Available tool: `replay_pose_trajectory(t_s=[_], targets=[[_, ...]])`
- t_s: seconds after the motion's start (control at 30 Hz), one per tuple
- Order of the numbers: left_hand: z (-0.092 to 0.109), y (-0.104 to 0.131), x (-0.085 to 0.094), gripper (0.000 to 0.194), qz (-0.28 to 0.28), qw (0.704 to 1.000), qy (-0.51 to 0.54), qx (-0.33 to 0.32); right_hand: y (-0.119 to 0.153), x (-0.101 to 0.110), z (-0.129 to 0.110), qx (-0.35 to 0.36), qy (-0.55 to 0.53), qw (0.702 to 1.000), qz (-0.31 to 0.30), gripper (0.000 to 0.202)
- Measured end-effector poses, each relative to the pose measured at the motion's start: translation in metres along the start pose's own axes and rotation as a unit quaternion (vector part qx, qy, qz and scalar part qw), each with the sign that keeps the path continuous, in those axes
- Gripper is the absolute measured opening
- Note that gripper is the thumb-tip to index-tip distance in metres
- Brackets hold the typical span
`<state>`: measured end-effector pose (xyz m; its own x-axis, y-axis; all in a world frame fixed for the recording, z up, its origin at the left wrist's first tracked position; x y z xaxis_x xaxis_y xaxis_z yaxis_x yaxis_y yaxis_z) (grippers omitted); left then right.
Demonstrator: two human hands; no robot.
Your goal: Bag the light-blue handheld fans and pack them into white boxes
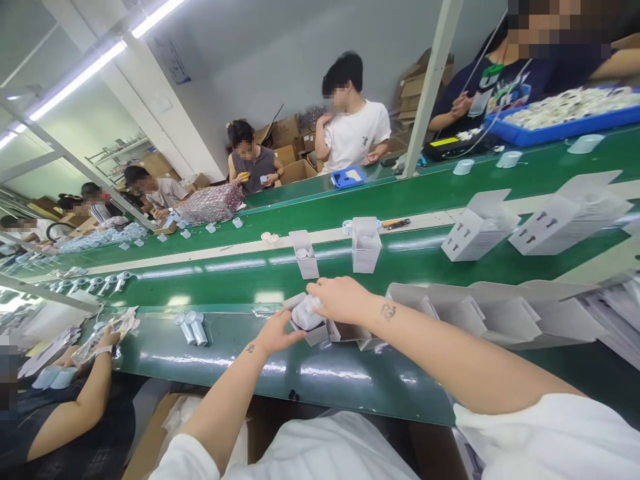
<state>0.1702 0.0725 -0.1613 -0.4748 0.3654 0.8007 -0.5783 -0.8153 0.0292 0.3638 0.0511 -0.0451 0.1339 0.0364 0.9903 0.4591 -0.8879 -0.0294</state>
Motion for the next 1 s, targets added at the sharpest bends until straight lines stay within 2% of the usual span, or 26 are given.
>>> replay_pose_trajectory(t_s=[0.07,0.13,0.2,0.27,0.37,0.43,0.47,0.57,0.67,0.73,0.8,0.83,0.9,1.0], targets=[[0.002,0.001,-0.005,0.038,0.021,1.0,0.004,0.002,-0.003,0.001,-0.004,-0.009,0.037,0.999,0.003,0.02],[0.004,0.001,-0.01,0.044,0.046,0.998,0.028,0.012,-0.008,-0.002,-0.017,0.02,0.067,0.997,-0.008,0.021],[0.006,0.0,-0.014,0.052,0.067,0.996,0.059,0.026,-0.014,-0.009,-0.034,0.065,0.077,0.994,-0.038,0.031],[0.007,-0.001,-0.017,0.056,0.08,0.993,0.08,0.033,-0.019,-0.016,-0.044,0.076,0.067,0.992,-0.08,0.042],[0.001,0.001,-0.019,0.062,0.09,0.99,0.102,0.047,-0.028,-0.014,-0.037,0.043,0.038,0.993,-0.106,0.069],[-0.006,0.005,-0.017,0.066,0.102,0.984,0.131,0.066,-0.035,-0.004,-0.025,0.043,-0.034,0.995,-0.087,0.091],[-0.009,0.008,-0.015,0.066,0.111,0.98,0.148,0.078,-0.04,0.0,-0.018,0.051,-0.086,0.992,-0.08,0.093],[-0.013,0.013,-0.007,0.062,0.132,0.969,0.188,0.086,-0.062,-0.001,-0.007,0.077,-0.193,0.97,-0.125,0.073],[-0.01,0.014,0.006,0.055,0.128,0.967,0.212,0.062,-0.091,-0.019,-0.013,0.105,-0.183,0.961,-0.18,0.033],[-0.013,0.013,0.018,0.058,0.137,0.962,0.23,0.062,-0.114,-0.027,-0.018,0.114,-0.166,0.965,-0.171,0.016],[-0.022,0.016,0.032,0.07,0.177,0.946,0.255,0.09,-0.139,-0.029,-0.019,0.114,-0.152,0.971,-0.148,0.013],[-0.028,0.02,0.039,0.073,0.207,0.933,0.272,0.11,-0.153,-0.027,-0.018,0.112,-0.148,0.973,-0.135,0.012],[-0.043,0.038,0.046,0.068,0.276,0.898,0.306,0.158,-0.183,-0.023,-0.013,0.104,-0.143,0.977,-0.116,0.011],[-0.071,0.086,0.038,0.048,0.365,0.822,0.359,0.251,-0.23,-0.022,-0.003,0.078,-0.142,0.982,-0.1,0.013]])
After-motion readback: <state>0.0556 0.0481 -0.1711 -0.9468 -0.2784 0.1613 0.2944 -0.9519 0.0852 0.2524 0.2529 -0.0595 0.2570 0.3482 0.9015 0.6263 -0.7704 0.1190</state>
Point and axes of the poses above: each hand's wrist, its own y-axis away from the middle knuckle, its own x-axis out of the back of the hand, z = x × y, the point moved 4 cm from there along -y, towards the middle knuckle, and after that the axes turned 4 degrees about z, right-handed, at the moved point
